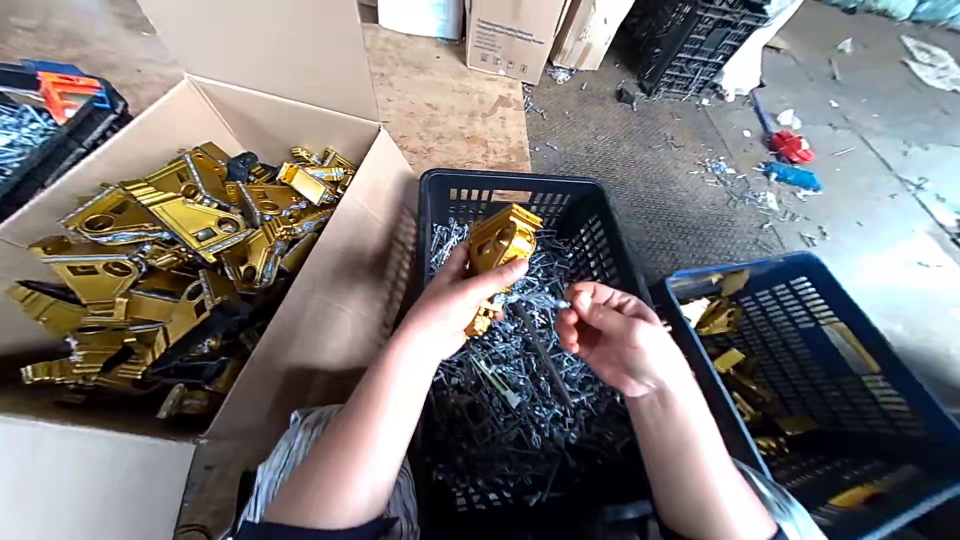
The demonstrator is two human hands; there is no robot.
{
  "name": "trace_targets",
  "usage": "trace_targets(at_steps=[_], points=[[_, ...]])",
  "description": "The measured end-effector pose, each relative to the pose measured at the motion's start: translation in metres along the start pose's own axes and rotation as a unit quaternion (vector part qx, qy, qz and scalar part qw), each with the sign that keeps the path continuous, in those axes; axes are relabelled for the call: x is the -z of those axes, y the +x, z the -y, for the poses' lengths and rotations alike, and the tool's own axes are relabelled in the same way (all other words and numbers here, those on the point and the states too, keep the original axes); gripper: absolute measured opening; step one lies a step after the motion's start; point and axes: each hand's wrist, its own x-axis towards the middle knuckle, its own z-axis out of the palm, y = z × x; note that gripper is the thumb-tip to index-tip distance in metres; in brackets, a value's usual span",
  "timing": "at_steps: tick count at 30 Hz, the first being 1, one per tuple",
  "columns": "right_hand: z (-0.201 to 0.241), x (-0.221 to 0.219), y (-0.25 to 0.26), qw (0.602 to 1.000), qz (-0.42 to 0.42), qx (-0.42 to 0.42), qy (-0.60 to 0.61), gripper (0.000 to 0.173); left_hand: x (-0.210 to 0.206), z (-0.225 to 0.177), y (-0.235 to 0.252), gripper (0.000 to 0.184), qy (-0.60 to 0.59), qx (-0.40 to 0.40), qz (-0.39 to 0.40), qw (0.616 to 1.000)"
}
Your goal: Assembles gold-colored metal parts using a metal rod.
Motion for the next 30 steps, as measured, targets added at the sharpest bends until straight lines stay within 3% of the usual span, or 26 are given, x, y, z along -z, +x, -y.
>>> trace_targets(at_steps=[3,7,12,18,22,26,28,30], points=[[-0.008,-0.001,-0.012,0.996,-0.072,0.011,-0.056,0.025,-0.007,0.007,-0.012,0.072,0.014,-0.009,0.07,0.997],[-0.004,0.004,-0.037,0.996,-0.07,-0.01,-0.049,0.026,-0.011,0.012,-0.018,0.093,0.045,0.004,0.12,0.992],[0.0,0.018,-0.057,0.998,-0.066,-0.013,-0.004,0.029,-0.018,0.024,-0.011,0.084,0.013,0.03,0.166,0.986],[-0.019,0.031,-0.049,0.992,-0.12,0.002,-0.039,0.024,-0.026,0.035,0.0,0.102,0.088,0.047,0.14,0.985],[-0.016,0.039,-0.049,0.995,-0.092,-0.021,0.003,0.026,-0.025,0.04,0.007,0.09,0.045,0.059,0.142,0.987],[-0.024,0.044,-0.043,0.993,-0.11,-0.03,0.006,0.026,-0.026,0.043,0.014,0.09,0.059,0.063,0.148,0.985],[-0.033,0.044,-0.041,0.99,-0.133,0.018,-0.042,0.021,-0.029,0.045,0.015,0.104,0.116,0.072,0.135,0.981],[-0.043,0.048,-0.04,0.969,-0.119,0.136,-0.17,0.009,-0.032,0.05,0.017,0.111,0.155,0.073,0.132,0.976]])
